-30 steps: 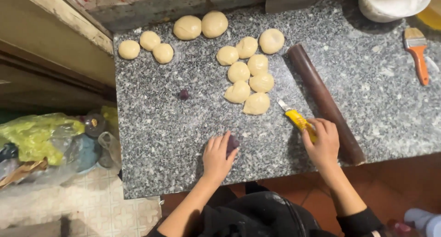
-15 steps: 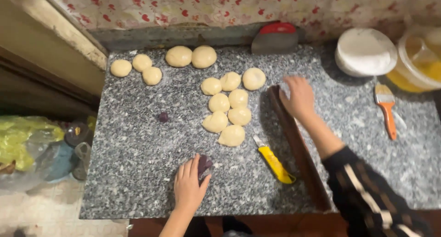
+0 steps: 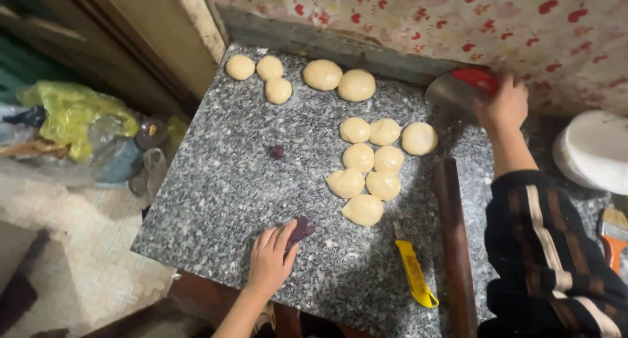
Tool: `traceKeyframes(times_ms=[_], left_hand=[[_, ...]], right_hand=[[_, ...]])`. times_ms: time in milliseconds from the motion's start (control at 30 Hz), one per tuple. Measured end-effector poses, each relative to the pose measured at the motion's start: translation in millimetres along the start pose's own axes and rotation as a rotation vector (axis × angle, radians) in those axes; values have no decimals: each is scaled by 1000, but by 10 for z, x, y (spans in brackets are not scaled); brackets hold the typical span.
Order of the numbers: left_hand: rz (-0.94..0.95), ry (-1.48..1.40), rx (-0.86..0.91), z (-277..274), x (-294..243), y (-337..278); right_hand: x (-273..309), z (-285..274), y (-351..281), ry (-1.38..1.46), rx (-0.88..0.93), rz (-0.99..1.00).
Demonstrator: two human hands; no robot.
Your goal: The person is preparing pastries by rolling out small dough balls with a rolling pin, making several parallel slits in the flattened dough with a utility knife, and then rolling the dough into a cylinder. The finished pieces are then placed onto a metal tray.
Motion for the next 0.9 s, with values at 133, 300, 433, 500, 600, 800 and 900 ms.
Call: traceKeyframes(times_ms=[133,300,433,500,600,800,900], left_hand=[[105,-17,-81,-21,4,-31],[205,10,-207,-30,43,-54],[172,7,-199,-50,45,-32],[176,-48,-208,-136,14,1],[185,-138,-223,-223,-7,51],[188,-217,-221,-163,110,99],[203,-253,-189,-126,183,118]], right_hand=[[-205,113,-167,-32,49,-116],[237,-383,-574,-156,72,-117],[821,-1263,-1416,234,-68,68],[1204,-1346,-1842,406,81,242],[1603,-1114,-2495,527,283,300],[2500,-1033,-3269,96,407,-25],[2769,-1041,-3280,-13,275,-163]])
Point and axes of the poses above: each hand's wrist, its own y-axis towards the middle knuckle, its own z-axis out of the palm, x = y × z, the point moved 2 cm from there along y, towards the middle knuckle, and after that the axes turned 3 degrees about -z, right-handed, at the moved point
